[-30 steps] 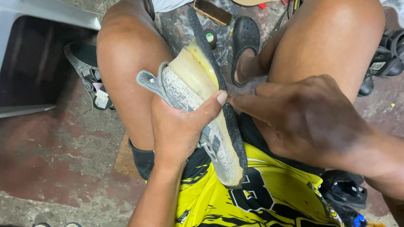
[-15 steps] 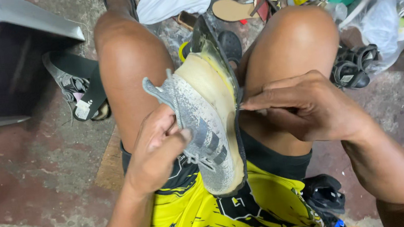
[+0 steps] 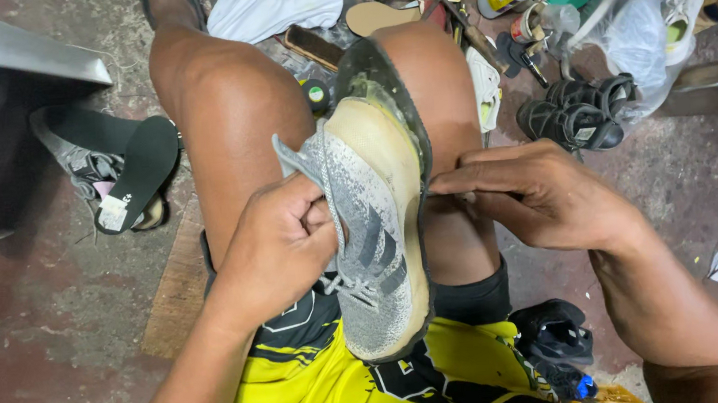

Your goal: The person stitches a black sole onto a grey sneaker using a curved needle and thread, applies adhesive from a bottle to the sole, and continues stitching the sole to the shoe.

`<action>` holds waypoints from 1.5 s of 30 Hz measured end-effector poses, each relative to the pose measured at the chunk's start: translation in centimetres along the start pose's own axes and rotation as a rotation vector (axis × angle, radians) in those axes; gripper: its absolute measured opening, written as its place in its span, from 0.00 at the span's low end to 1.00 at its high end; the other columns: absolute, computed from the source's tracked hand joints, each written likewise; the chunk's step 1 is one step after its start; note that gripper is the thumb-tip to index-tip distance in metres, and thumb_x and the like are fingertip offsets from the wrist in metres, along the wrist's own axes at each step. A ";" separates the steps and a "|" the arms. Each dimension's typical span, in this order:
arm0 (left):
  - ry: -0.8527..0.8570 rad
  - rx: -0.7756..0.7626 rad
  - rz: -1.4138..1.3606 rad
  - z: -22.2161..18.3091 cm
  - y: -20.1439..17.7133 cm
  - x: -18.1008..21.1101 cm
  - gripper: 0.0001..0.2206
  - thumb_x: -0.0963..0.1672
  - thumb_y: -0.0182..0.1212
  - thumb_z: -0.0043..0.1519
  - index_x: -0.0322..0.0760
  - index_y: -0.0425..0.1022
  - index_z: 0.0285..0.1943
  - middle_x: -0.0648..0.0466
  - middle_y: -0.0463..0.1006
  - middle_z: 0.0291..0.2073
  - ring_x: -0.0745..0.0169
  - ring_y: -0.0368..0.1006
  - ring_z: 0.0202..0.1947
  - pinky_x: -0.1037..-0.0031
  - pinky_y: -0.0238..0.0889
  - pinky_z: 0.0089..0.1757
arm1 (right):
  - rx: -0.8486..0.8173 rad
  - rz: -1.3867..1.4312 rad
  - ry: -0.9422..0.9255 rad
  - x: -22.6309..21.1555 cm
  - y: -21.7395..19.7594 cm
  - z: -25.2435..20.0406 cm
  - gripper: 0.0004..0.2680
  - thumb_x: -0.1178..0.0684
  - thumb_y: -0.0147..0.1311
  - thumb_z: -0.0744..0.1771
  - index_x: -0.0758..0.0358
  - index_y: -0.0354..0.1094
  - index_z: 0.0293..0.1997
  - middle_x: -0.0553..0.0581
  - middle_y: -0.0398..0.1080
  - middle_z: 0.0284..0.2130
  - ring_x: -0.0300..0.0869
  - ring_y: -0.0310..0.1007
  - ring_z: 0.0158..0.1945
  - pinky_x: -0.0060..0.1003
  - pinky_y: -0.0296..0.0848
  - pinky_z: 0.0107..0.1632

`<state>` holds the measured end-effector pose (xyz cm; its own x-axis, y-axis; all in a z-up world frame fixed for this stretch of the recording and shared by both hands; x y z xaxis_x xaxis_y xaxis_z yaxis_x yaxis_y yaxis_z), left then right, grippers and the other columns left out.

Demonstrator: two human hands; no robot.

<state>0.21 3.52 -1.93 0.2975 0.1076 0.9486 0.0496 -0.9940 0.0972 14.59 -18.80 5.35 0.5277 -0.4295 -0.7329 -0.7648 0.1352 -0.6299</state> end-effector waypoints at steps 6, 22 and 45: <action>0.383 0.132 0.527 0.4 0.4 0.9 0.10 0.37 0.62 0.53 0.29 0.72 0.43 0.40 0.76 0.31 0.35 0.74 0.34 0.54 0.66 0.37 | 0.048 -0.023 0.035 -0.1 0.0 0.0 0.14 0.66 0.56 0.60 0.62 0.75 0.48 0.57 0.78 0.35 0.48 0.81 0.34 0.38 0.77 0.35; 0.214 -0.144 0.623 2.2 -0.5 0.8 0.05 0.40 0.60 0.53 0.31 0.77 0.35 0.39 0.78 0.27 0.34 0.76 0.29 0.53 0.69 0.35 | -0.011 -0.116 -0.148 0.4 -1.6 2.3 0.08 0.62 0.59 0.61 0.56 0.75 0.41 0.52 0.74 0.23 0.42 0.75 0.22 0.37 0.71 0.24; 0.327 -0.025 0.675 0.7 -0.3 2.5 0.07 0.42 0.64 0.57 0.33 0.76 0.41 0.43 0.78 0.34 0.41 0.77 0.34 0.59 0.70 0.39 | 0.145 -0.063 -0.275 3.0 0.6 2.3 0.02 0.58 0.62 0.62 0.60 0.73 0.31 0.53 0.71 0.20 0.41 0.71 0.20 0.35 0.67 0.26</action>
<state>1.60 4.13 0.25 -0.0429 -0.5331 0.8450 -0.0662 -0.8424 -0.5348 16.55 -17.94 2.18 0.6676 -0.1858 -0.7210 -0.6775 0.2502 -0.6917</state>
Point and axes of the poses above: each hand's wrist, its own z-axis towards the middle knuckle, its own y-axis out of the palm, x = y × z, the point moved 2 cm from there along z, towards the middle knuckle
